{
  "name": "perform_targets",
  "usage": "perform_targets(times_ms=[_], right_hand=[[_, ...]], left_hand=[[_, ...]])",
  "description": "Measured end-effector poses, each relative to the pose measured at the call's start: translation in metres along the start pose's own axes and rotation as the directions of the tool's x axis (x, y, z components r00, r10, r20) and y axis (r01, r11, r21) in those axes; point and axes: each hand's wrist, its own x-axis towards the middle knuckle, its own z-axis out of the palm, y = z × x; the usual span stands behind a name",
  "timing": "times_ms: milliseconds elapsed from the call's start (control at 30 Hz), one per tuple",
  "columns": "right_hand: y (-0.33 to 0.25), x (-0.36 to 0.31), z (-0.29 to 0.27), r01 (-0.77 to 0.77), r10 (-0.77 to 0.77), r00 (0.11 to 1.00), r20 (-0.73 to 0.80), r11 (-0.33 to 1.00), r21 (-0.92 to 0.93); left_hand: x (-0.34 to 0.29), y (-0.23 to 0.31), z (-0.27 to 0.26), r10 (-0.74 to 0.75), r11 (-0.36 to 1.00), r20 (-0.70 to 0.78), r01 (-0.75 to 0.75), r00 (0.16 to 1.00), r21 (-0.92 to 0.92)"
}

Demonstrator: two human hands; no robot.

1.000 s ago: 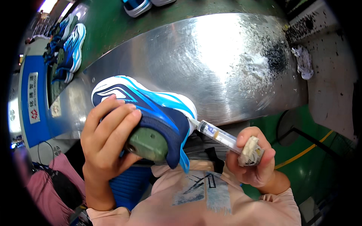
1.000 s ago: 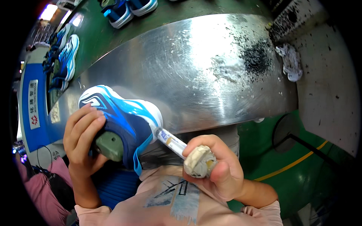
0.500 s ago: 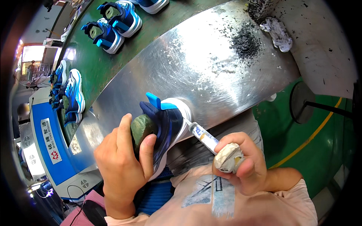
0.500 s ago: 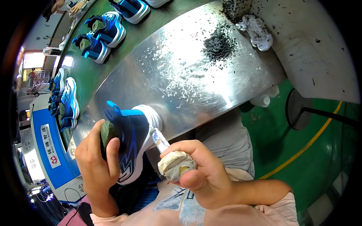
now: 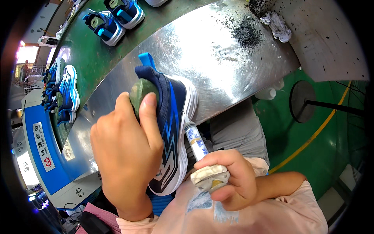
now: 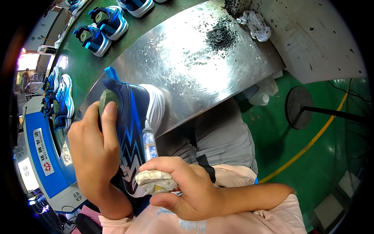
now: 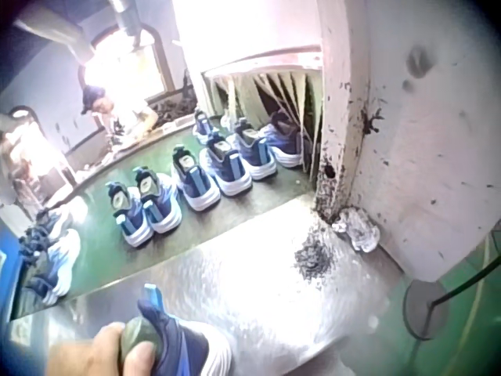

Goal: The person applies glue to the sole of blue and white sneakers using a syringe. They pick up each shoe from a conveyor belt, apply glue along the sole edge, and place the shoe back on the belt.

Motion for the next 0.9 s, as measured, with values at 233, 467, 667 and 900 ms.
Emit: perform_targets(times_ms=[233, 467, 667, 900], right_hand=[[0.002, -0.003, 0.015, 0.089, -0.081, 0.994, 0.069, 0.988, -0.124], [0.001, 0.02, -0.015, -0.209, 0.326, 0.938, -0.118, 0.804, 0.557], [0.034, 0.108, -0.038, -0.585, 0.537, 0.771, 0.342, 0.385, 0.714], [-0.01, 0.166, 0.039, -0.798, 0.686, 0.592, 0.423, 0.573, 0.187]], left_hand=[[0.003, -0.017, 0.001, 0.094, 0.995, -0.095, -0.092, 0.991, 0.027], [-0.034, -0.032, -0.004, 0.104, 0.951, -0.048, -0.113, 0.993, -0.289], [-0.049, -0.108, 0.0, 0.606, 0.739, -0.107, -0.607, 0.789, -0.292], [-0.104, -0.133, 0.052, 0.328, 0.839, -0.553, -0.505, 0.766, -0.202]])
